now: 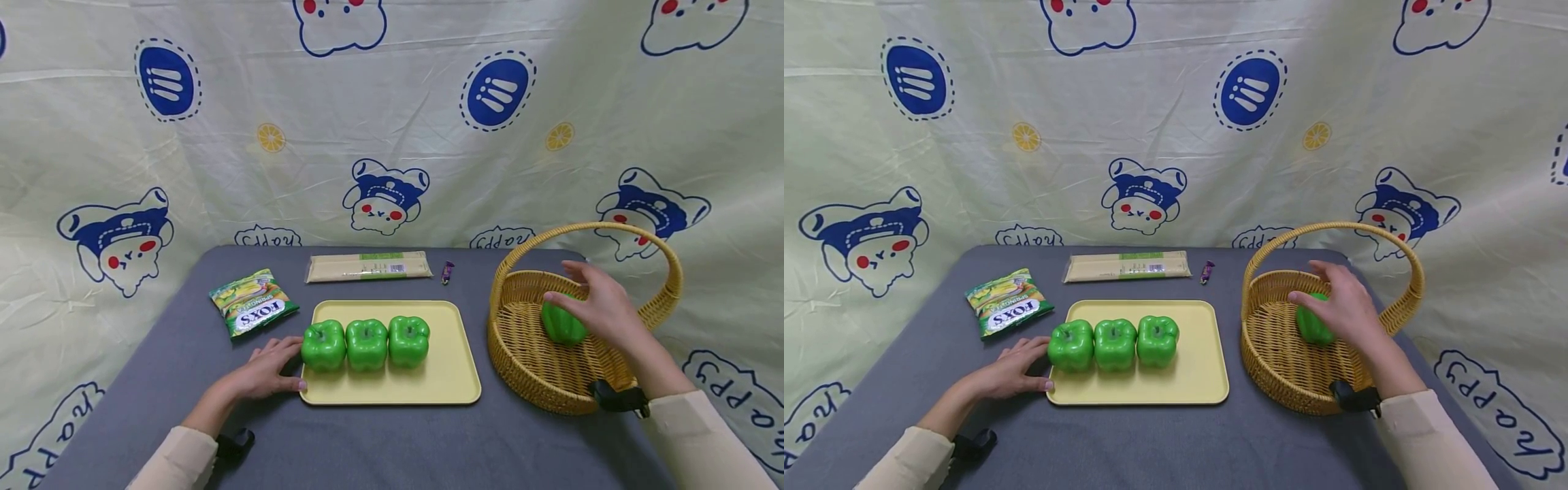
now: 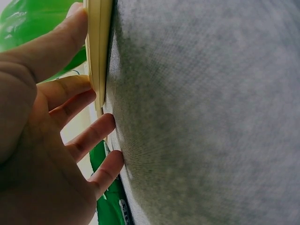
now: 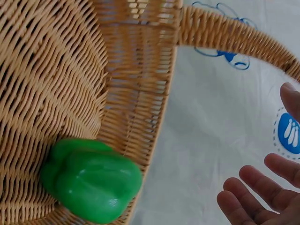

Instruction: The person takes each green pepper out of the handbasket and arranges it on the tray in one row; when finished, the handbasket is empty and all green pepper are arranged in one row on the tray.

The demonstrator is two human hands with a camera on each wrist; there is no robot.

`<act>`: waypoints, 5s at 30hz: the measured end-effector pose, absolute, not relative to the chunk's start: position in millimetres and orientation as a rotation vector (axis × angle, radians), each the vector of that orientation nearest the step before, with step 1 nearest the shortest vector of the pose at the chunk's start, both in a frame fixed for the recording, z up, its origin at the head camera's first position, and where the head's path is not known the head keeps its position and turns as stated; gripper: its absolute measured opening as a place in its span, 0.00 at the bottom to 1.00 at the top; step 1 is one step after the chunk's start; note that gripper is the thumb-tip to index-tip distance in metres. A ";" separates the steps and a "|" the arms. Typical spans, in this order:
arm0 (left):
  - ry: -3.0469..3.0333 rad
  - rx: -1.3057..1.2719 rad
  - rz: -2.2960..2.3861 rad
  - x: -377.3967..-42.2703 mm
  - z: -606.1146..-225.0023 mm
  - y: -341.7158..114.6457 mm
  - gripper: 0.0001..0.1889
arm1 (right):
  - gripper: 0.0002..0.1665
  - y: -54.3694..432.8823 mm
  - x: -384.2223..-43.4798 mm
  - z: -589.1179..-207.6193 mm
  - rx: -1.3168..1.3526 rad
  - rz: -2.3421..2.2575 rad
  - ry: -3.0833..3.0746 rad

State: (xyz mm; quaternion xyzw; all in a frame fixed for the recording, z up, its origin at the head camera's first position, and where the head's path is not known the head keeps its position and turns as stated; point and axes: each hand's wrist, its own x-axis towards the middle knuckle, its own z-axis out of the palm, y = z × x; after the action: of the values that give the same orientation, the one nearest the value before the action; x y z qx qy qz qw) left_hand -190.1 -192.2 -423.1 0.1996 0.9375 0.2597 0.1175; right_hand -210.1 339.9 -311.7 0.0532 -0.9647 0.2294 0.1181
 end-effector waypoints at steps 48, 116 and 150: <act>2.765 0.601 0.756 -190.4 -424.4 -192.7 0.41 | 0.48 368.4 -257.9 -355.9 -0.117 0.438 -3.130; 2.785 0.637 0.763 -188.4 -423.3 -191.8 0.40 | 0.52 347.2 -230.6 -324.8 0.301 0.557 -3.047; 2.770 0.626 0.776 -188.3 -424.0 -191.9 0.41 | 0.41 288.8 -170.1 -324.0 0.599 0.704 -2.772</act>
State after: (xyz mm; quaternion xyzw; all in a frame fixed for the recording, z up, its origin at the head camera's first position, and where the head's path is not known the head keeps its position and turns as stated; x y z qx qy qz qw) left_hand -188.3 -191.9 -424.0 0.2115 0.9363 0.2624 0.0984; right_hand -170.1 288.8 -324.0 0.2039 -0.9429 0.2395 0.1097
